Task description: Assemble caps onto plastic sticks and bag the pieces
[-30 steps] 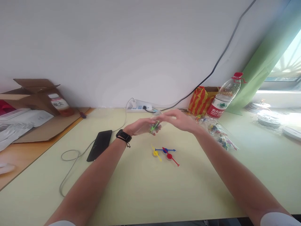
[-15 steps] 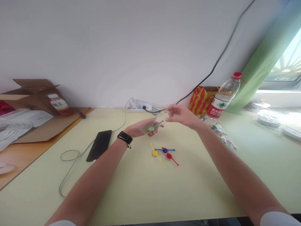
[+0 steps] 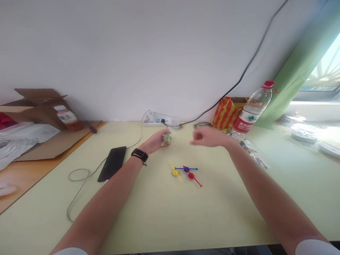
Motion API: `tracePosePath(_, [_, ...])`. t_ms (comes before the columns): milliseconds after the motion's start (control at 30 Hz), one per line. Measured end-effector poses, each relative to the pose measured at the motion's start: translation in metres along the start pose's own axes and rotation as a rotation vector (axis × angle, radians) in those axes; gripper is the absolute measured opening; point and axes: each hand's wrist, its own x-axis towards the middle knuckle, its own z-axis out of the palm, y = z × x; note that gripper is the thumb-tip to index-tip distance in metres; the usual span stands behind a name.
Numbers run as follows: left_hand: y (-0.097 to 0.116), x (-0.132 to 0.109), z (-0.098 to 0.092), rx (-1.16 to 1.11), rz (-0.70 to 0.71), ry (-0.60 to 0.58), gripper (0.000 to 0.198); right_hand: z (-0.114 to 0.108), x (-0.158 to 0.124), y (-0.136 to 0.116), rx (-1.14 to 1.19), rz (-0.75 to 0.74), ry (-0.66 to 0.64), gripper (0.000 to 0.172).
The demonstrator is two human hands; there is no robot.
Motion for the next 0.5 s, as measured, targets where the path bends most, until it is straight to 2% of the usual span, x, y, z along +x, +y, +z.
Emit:
tracePosePath(67, [-0.003, 0.001, 0.002, -0.018, 0.112, 0.022, 0.038, 0.011, -0.003, -0.012, -0.032, -0.065, -0.344, 0.043])
tracePosePath(133, [-0.006, 0.000, 0.006, 0.020, 0.214, 0.009, 0.048, 0.024, -0.003, -0.024, -0.072, -0.067, -0.495, 0.048])
tracePosePath(233, [-0.010, -0.003, 0.013, 0.205, 0.238, -0.050, 0.070, 0.042, 0.001, -0.036, -0.129, -0.049, -0.538, 0.051])
tracePosePath(300, [-0.013, -0.004, 0.017, 0.309, 0.268, -0.072, 0.075, 0.048, 0.004, -0.037, -0.136, -0.063, -0.562, 0.048])
tracePosePath(400, [-0.017, -0.001, 0.020, 0.387, 0.354, -0.077, 0.075, 0.049, 0.006, -0.034, -0.129, -0.093, -0.581, 0.035])
tracePosePath(500, [-0.023, 0.002, 0.020, 0.522, 0.338, -0.093, 0.064, 0.045, 0.005, -0.030, -0.131, -0.121, -0.567, 0.023])
